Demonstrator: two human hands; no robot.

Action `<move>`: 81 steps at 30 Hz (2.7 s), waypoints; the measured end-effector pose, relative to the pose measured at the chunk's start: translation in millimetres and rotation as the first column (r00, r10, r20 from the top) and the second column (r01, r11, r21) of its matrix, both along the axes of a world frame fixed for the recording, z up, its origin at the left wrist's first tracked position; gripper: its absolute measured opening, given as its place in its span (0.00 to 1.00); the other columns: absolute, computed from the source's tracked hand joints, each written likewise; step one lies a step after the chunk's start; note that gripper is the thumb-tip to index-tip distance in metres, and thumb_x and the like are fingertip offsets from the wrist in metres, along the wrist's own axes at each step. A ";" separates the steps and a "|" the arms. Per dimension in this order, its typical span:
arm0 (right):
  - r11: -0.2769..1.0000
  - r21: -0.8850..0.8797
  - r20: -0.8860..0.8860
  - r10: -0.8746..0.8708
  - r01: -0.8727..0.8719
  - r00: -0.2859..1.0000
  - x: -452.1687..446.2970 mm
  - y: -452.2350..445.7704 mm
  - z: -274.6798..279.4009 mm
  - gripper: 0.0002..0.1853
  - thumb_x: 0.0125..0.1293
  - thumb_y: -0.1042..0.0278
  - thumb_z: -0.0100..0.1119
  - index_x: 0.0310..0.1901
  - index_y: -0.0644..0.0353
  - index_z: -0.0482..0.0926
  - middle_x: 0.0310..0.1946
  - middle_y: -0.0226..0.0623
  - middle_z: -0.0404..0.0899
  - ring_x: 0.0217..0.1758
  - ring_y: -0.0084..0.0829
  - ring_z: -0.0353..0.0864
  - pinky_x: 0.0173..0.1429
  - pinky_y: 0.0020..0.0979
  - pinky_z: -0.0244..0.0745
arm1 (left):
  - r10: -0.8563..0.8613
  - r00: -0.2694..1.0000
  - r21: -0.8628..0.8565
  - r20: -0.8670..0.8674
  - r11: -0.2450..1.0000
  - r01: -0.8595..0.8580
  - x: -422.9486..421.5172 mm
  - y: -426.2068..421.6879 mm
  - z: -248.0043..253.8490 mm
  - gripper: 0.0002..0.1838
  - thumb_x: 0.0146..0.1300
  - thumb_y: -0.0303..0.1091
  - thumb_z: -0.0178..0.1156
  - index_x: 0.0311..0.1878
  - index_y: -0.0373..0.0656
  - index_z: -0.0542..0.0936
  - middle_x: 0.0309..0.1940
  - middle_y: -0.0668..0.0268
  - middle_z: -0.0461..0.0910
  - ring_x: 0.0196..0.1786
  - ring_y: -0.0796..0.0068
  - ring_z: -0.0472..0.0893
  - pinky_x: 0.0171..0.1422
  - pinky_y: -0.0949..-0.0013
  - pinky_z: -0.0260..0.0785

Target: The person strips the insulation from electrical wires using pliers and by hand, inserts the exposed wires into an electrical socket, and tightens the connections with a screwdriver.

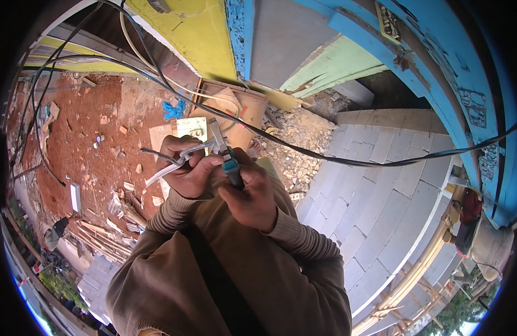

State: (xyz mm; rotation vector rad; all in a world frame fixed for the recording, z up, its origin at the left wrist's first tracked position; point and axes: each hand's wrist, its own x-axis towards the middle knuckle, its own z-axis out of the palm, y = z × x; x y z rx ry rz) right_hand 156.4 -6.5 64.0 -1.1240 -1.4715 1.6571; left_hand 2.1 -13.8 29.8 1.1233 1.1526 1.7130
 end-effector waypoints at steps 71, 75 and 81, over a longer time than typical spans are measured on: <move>0.983 -0.061 0.032 0.173 -0.171 0.984 22.0 19.4 -2.5 0.29 0.52 0.85 0.52 0.59 0.71 0.78 0.77 0.59 0.54 0.73 0.44 0.70 0.68 0.35 0.68 | -0.211 0.936 -0.226 -0.280 0.963 0.150 -14.9 17.3 40.9 0.25 0.39 0.35 0.85 0.38 0.36 0.82 0.31 0.68 0.85 0.30 0.80 0.81 0.34 0.73 0.74; 0.985 -0.052 0.088 0.168 -0.164 0.982 20.2 20.3 4.0 0.26 0.51 0.85 0.52 0.55 0.71 0.80 0.69 0.54 0.68 0.65 0.33 0.77 0.62 0.29 0.71 | -0.235 0.924 -0.188 -0.301 0.965 0.184 -15.6 20.5 34.4 0.27 0.40 0.33 0.85 0.41 0.34 0.81 0.32 0.65 0.85 0.31 0.78 0.82 0.34 0.73 0.75; 0.995 -0.014 0.062 0.099 -0.099 0.993 19.3 14.4 5.5 0.18 0.54 0.84 0.52 0.48 0.67 0.81 0.45 0.38 0.81 0.43 0.21 0.78 0.50 0.23 0.72 | -0.191 0.953 -0.148 -0.235 0.976 0.159 -7.2 19.4 27.1 0.24 0.42 0.32 0.83 0.40 0.36 0.81 0.31 0.65 0.85 0.30 0.75 0.83 0.34 0.72 0.75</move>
